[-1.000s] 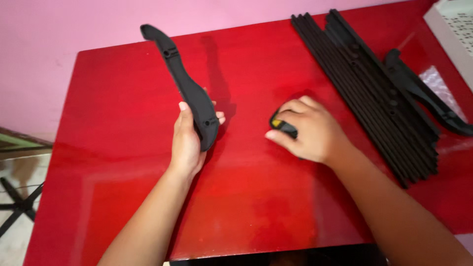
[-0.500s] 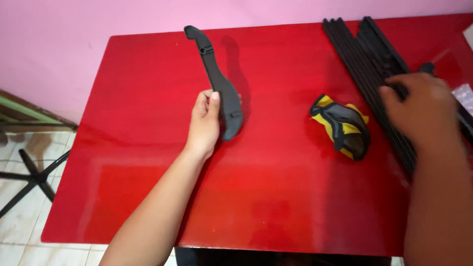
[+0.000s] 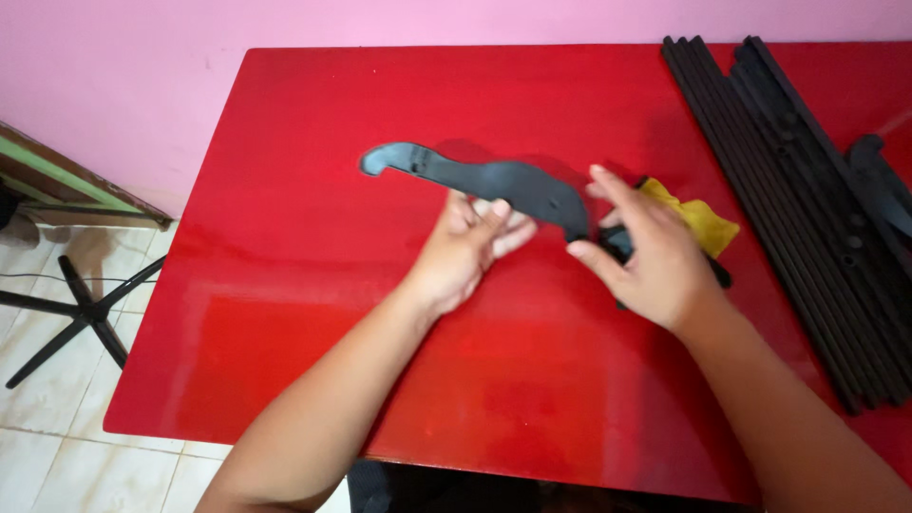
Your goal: The person disassembles a black metal frame on a red table, removing rods and curved end pieces one by one. They then wipe the table surface and the removed parts with a yellow cloth, handling each component individually and placing them aside.
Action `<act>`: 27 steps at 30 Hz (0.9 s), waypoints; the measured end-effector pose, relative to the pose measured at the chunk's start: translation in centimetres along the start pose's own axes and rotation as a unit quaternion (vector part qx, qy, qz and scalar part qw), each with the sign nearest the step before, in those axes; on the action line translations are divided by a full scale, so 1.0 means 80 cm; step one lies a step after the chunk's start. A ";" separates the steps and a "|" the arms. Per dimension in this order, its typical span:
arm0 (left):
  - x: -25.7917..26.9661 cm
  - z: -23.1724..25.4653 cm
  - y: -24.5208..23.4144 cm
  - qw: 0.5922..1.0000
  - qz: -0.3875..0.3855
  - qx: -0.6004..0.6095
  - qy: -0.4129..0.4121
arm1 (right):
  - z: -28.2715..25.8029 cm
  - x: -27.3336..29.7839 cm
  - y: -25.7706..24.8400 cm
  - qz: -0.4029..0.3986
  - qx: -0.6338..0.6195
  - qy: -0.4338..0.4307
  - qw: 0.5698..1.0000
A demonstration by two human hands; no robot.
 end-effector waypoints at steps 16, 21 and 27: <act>0.011 0.091 0.004 0.884 0.053 -0.457 0.087 | 0.011 0.009 -0.048 0.100 0.129 -0.124 0.979; 0.016 0.095 0.028 0.800 0.059 -0.596 0.035 | 0.019 0.009 -0.049 0.071 0.109 -0.087 0.988; 0.022 0.124 0.013 0.688 0.167 -0.690 0.149 | 0.023 0.010 -0.053 0.034 0.136 -0.077 0.987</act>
Point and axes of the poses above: each hand's wrist, its own x-axis away from the middle knuckle, its own y-axis out of the palm, z = x × y, the point moved 5 cm from there along -x, towards the middle knuckle, and after that the axes turned 12 degrees about -z, right-handed, at the moved point
